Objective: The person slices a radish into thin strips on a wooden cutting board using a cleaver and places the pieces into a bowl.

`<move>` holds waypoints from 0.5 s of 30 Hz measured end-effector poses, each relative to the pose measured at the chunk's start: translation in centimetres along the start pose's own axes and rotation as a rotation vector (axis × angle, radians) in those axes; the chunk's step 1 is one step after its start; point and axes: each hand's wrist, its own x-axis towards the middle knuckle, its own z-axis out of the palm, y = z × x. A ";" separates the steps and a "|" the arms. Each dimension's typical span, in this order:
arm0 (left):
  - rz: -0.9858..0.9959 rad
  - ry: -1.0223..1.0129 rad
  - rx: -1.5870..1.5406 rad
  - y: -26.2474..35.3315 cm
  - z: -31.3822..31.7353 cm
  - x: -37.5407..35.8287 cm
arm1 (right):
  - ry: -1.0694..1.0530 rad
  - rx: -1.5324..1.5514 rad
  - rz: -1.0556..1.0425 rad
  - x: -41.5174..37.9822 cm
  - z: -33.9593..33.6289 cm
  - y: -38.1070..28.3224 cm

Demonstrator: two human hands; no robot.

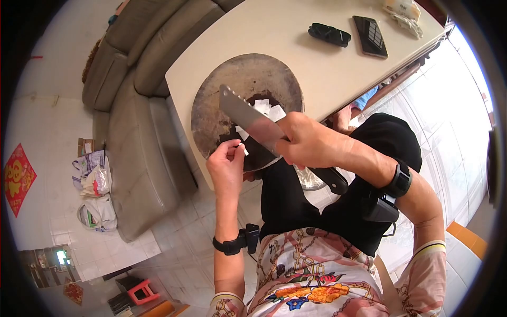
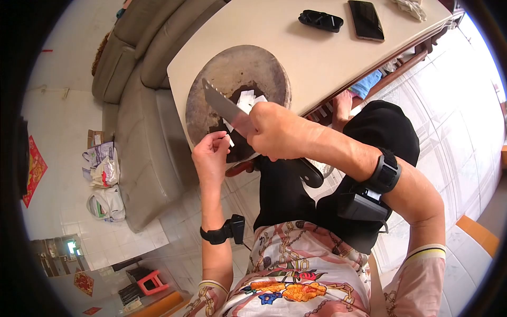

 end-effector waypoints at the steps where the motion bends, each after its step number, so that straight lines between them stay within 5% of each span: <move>1: -0.054 -0.034 -0.055 -0.2 -0.2 0.1 | -0.001 0.000 0.003 0.0 0.3 0.3; 5: -0.046 -0.048 -0.166 -1.1 -1.2 -0.5 | 0.036 -0.192 -0.099 -0.6 1.3 1.1; 7: 0.364 -0.027 0.094 -0.8 -1.5 -0.8 | 0.023 -0.295 -0.154 -1.0 1.4 1.0; 15: 0.584 0.085 0.185 -2.2 -0.1 -0.1 | 0.021 -0.290 -0.157 -1.5 2.1 0.6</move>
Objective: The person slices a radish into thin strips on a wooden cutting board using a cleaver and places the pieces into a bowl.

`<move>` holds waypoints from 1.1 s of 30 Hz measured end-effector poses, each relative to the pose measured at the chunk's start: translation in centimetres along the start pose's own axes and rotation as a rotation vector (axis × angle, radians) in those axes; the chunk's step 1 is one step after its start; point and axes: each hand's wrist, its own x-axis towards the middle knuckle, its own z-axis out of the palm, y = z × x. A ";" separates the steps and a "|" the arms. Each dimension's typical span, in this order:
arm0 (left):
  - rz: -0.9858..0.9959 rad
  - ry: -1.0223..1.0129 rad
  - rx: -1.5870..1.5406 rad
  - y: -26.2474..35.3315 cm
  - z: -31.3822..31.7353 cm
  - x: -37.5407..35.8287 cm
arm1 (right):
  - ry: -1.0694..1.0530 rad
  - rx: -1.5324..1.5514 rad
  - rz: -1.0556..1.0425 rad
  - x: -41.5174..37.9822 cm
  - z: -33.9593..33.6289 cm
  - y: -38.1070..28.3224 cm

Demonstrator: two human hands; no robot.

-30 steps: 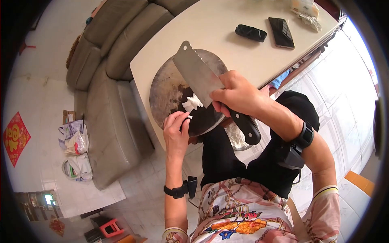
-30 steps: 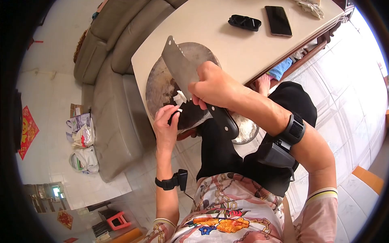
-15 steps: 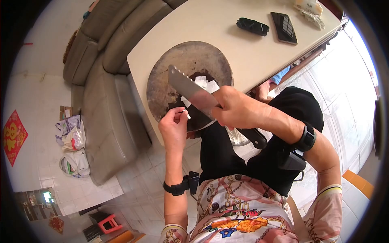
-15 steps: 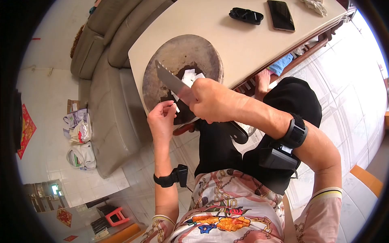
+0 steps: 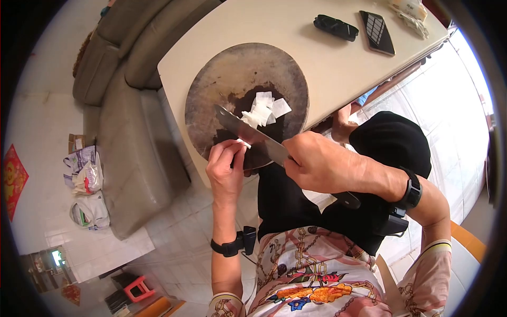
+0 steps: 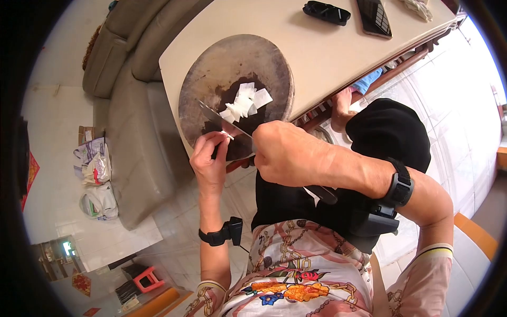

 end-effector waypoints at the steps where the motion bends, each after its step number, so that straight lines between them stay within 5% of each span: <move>1: 0.016 0.031 0.008 0.0 0.2 -0.1 | 0.008 -0.004 -0.008 -0.1 0.1 0.0; 14: 0.037 0.058 0.028 -0.1 0.6 -0.4 | -0.017 -0.133 0.039 -1.2 0.3 -0.5; 19: 0.032 0.059 0.016 -0.1 0.5 -0.3 | 0.044 -0.135 -0.134 -1.2 0.5 0.0; 29: 0.013 0.016 -0.012 0.1 0.1 -0.4 | 0.057 -0.195 -0.157 2.3 1.3 -1.0; 33: -0.004 0.003 -0.001 0.0 -0.1 -1.2 | -0.079 -0.204 -0.073 3.7 0.9 -1.8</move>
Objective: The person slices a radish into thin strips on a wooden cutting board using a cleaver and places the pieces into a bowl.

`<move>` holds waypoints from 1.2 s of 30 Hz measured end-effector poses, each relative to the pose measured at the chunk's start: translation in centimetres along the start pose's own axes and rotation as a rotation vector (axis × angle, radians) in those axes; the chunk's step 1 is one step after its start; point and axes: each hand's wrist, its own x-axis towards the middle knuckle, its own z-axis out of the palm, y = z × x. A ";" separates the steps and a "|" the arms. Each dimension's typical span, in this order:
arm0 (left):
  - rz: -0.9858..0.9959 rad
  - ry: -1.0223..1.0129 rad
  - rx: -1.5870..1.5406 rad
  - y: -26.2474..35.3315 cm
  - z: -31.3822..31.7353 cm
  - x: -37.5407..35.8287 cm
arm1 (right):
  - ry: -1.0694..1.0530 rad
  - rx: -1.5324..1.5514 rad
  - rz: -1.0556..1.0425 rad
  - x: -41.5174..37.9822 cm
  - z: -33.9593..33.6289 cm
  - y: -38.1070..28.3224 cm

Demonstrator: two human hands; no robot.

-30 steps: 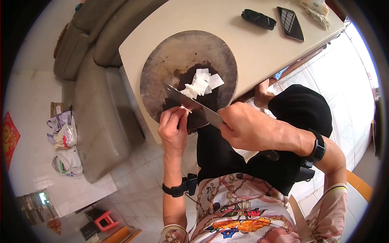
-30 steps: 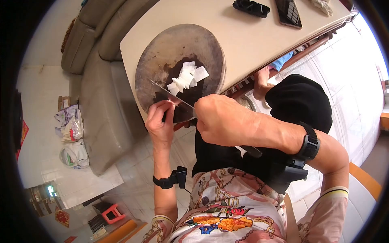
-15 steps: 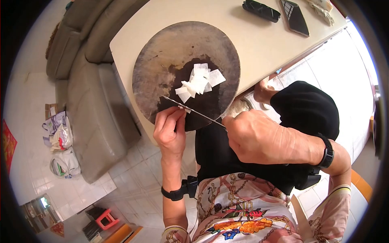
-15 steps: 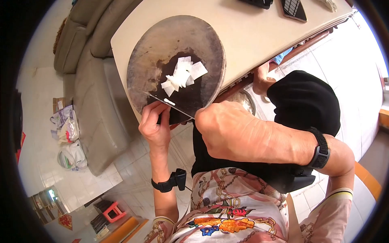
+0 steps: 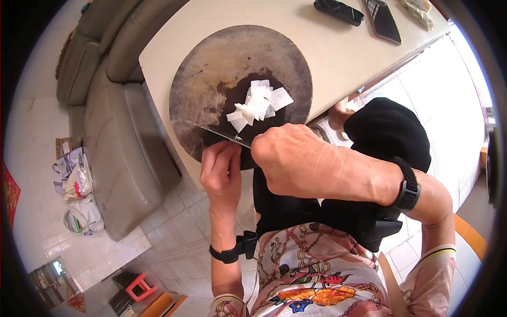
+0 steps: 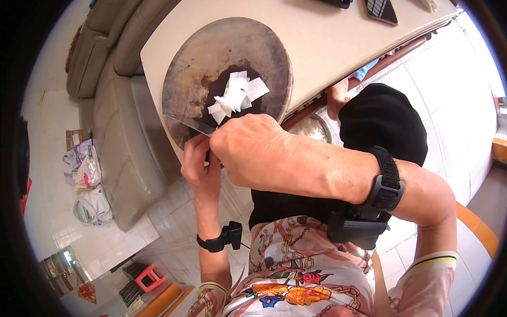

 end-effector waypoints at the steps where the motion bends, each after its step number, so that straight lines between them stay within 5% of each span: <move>1: 0.014 0.006 0.022 -0.1 0.0 -0.2 | -0.033 -0.001 0.050 0.0 -0.1 -0.1; 16: 0.125 0.043 0.047 0.1 0.2 -0.9 | 0.120 0.021 0.047 -3.1 0.6 1.1; 36: 0.108 0.032 0.087 -0.2 0.5 -1.5 | 0.023 -0.064 -0.029 -4.8 0.8 -0.5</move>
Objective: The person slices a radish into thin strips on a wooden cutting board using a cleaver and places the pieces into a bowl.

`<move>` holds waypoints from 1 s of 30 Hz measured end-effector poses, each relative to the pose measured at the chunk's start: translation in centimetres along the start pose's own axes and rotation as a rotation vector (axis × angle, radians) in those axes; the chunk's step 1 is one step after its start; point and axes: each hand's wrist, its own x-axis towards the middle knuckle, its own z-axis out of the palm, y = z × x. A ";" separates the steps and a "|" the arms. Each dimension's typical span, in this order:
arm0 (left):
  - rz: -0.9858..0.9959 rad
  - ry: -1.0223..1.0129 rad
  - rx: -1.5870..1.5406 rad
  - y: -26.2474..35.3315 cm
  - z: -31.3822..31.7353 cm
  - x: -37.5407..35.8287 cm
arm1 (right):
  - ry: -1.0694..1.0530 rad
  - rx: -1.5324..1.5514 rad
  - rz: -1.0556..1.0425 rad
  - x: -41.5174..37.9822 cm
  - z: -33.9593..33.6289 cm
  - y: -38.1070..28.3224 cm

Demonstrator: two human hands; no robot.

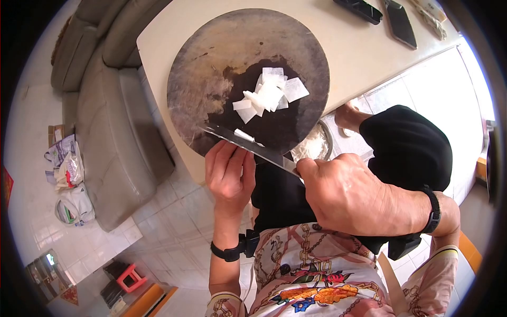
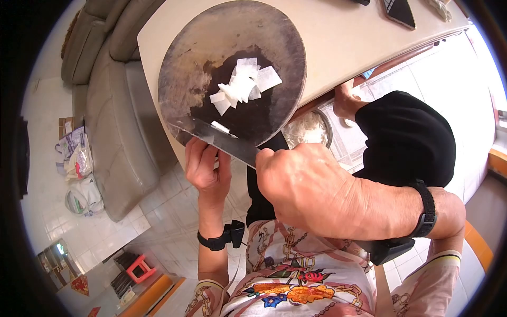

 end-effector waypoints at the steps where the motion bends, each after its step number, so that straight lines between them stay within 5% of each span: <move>1: -0.014 -0.006 0.002 0.0 0.0 0.0 | -0.013 -0.009 0.011 0.0 0.0 -0.2; 17: 0.124 0.005 0.028 -0.3 0.1 0.4 | -0.034 -0.131 -0.013 1.3 0.8 -1.6; 26: 0.106 -0.030 0.024 -0.2 -0.1 0.0 | 0.082 -0.217 -0.075 5.0 2.1 -2.0; 28: -0.114 -0.005 -0.212 0.8 -0.4 0.2 | 0.150 -0.175 -0.116 6.3 2.4 -1.8; 30: -0.067 0.021 -0.162 0.6 0.0 0.3 | 0.196 -0.127 -0.089 7.3 3.1 -1.2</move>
